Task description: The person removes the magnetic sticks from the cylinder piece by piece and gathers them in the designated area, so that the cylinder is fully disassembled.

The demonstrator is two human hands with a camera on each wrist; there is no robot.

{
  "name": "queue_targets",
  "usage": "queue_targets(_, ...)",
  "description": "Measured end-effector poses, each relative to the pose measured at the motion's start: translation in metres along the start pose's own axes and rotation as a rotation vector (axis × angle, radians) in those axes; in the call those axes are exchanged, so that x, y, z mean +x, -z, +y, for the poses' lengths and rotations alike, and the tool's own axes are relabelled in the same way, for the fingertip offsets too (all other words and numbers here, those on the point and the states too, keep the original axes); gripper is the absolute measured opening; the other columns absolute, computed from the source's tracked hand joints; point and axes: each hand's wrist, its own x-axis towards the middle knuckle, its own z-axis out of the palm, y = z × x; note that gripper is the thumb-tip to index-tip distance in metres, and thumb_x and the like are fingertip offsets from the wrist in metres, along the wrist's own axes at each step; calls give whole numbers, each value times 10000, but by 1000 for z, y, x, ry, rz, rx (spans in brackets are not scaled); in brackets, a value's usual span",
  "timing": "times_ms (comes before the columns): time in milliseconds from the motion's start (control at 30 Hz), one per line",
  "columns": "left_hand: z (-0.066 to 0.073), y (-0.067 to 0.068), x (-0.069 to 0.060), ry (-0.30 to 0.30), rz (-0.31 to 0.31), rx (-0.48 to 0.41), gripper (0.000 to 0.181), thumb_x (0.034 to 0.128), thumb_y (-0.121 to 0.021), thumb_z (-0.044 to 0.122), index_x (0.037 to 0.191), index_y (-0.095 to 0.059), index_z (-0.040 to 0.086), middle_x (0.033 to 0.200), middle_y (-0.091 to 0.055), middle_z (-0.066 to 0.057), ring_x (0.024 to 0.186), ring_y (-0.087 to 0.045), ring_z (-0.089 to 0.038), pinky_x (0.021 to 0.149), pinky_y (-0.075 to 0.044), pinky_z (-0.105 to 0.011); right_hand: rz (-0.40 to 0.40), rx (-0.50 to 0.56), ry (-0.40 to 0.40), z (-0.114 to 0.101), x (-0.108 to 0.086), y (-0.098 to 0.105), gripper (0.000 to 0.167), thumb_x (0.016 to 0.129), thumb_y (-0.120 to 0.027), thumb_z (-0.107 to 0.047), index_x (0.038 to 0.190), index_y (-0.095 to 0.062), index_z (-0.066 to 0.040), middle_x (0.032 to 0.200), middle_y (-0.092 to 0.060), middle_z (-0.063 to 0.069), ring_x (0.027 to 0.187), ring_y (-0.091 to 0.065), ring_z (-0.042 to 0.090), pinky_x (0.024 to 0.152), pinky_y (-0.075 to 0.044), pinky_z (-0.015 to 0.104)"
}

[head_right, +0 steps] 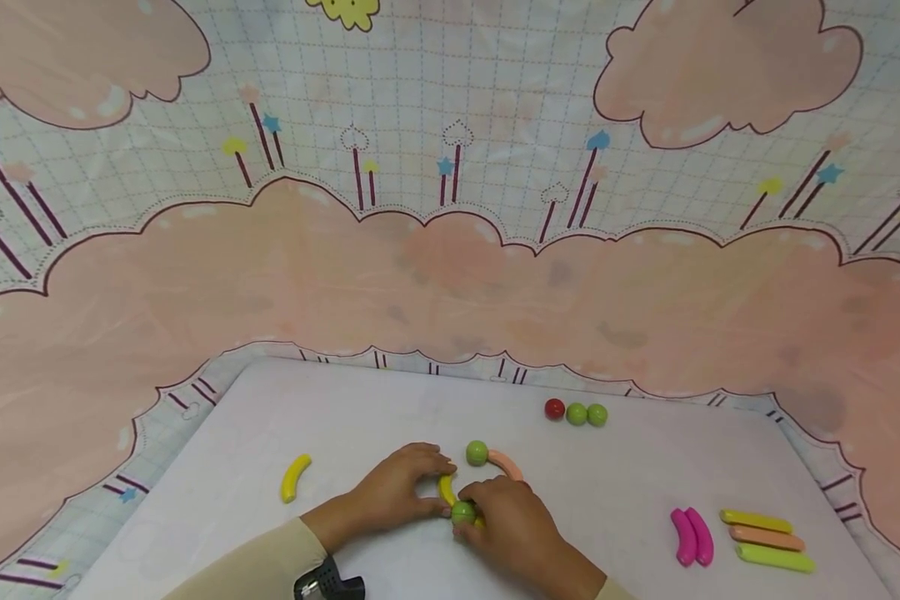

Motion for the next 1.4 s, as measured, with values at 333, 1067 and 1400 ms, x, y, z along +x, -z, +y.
queue_targets(333, 4, 2, 0, -2, 3, 18, 511, 824, -855, 446, 1253, -752, 188, 1279, -695, 38, 1305, -561, -258, 1092, -435, -436, -83, 89, -97, -1, -7, -1, 300, 867, -829, -331, 1118, -738, -193, 922, -632, -197, 787, -515, 23, 691, -500, 286)
queue_targets(1067, 9, 4, 4, 44, -19, 55, 676, 786, -872, 479, 1322, -685, 112, 1271, -683, 32, 1292, -554, -214, 1104, -420, -392, -101, 138, -85, 6, -9, 0, 353, 854, -834, -375, 1129, -728, -179, 951, -650, -197, 812, -546, -4, 775, -552, 296)
queue_targets(1400, 5, 7, 2, 54, -39, 24, 640, 810, -841, 432, 1337, -667, 115, 1288, -662, 25, 1298, -536, -200, 1111, -410, -383, -111, 115, -98, 5, -8, 0, 359, 857, -831, -379, 1139, -732, -182, 972, -661, -189, 825, -547, -1, 793, -559, 323)
